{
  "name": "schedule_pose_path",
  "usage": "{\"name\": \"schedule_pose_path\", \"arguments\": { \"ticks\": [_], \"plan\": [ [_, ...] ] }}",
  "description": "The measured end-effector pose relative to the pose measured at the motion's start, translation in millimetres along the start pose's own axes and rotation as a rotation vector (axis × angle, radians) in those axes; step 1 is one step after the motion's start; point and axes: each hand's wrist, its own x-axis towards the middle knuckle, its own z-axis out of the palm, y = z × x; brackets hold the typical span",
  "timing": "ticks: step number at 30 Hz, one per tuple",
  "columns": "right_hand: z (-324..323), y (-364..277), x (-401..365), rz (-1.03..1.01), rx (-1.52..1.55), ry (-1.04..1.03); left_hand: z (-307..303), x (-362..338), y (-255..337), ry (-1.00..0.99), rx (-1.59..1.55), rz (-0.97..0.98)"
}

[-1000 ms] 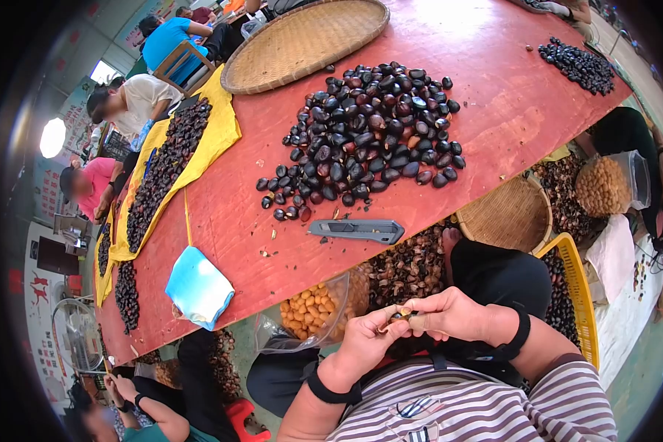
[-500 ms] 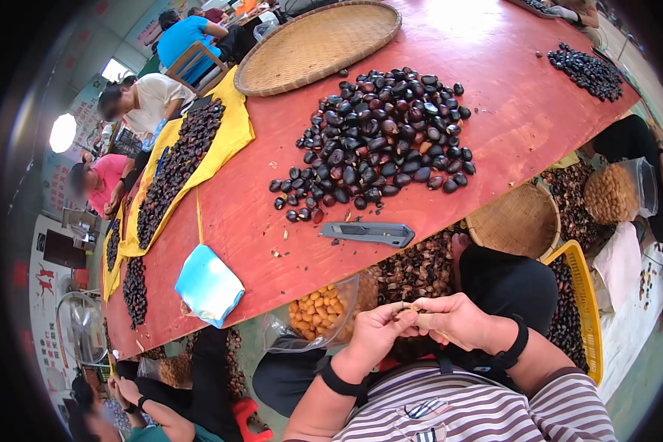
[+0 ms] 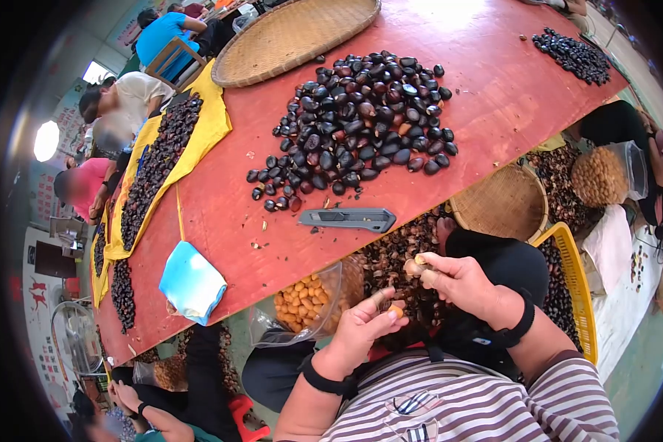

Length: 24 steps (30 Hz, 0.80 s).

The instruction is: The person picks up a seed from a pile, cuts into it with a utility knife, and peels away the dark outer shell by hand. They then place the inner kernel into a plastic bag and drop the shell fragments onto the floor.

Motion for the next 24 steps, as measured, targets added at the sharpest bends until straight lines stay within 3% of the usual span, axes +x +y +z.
{"name": "schedule_pose_path", "arguments": {
  "ticks": [3,6,10,13,16,18,19,20,21,22,24],
  "plan": [
    [-9.1,10.7,6.1,-0.102,-0.471,-0.017,-14.1,-6.0,-3.3,0.072,0.12,-0.009],
    [-17.1,11.4,5.4,-0.055,-0.324,-0.027,-34.0,-29.2,9.8,0.17,0.057,0.096],
    [-16.7,-15.2,4.2,0.067,-0.182,-0.076,-83.0,-49.0,12.6,0.504,0.23,0.224],
    [-13.8,-23.4,9.9,0.001,-0.212,-0.077,-113.5,-49.7,9.1,0.686,0.129,0.205],
    [-14.2,-26.6,12.4,0.005,-0.242,-0.084,-113.3,-58.2,13.8,0.664,0.145,0.209],
    [-14.5,-28.3,15.1,-0.016,-0.277,-0.084,-99.8,-59.1,9.2,0.509,0.255,0.28],
    [-16.5,-24.4,19.1,-0.186,-0.403,-0.067,-85.1,-59.2,12.5,0.467,0.399,0.208],
    [-19.0,-16.7,24.3,-0.36,-0.526,-0.046,-78.1,-57.0,5.9,0.344,0.326,0.249],
    [-20.5,-15.6,29.9,-0.54,-0.651,-0.019,-79.5,-48.6,-5.1,0.233,0.611,0.434],
    [-21.0,-24.7,32.4,-0.493,-0.68,-0.035,-69.3,-46.4,-4.9,0.196,0.629,0.352],
    [-22.1,-45.5,30.3,-0.379,-0.736,-0.07,-58.1,-45.1,12.0,0.031,0.761,0.423]
  ]
}}
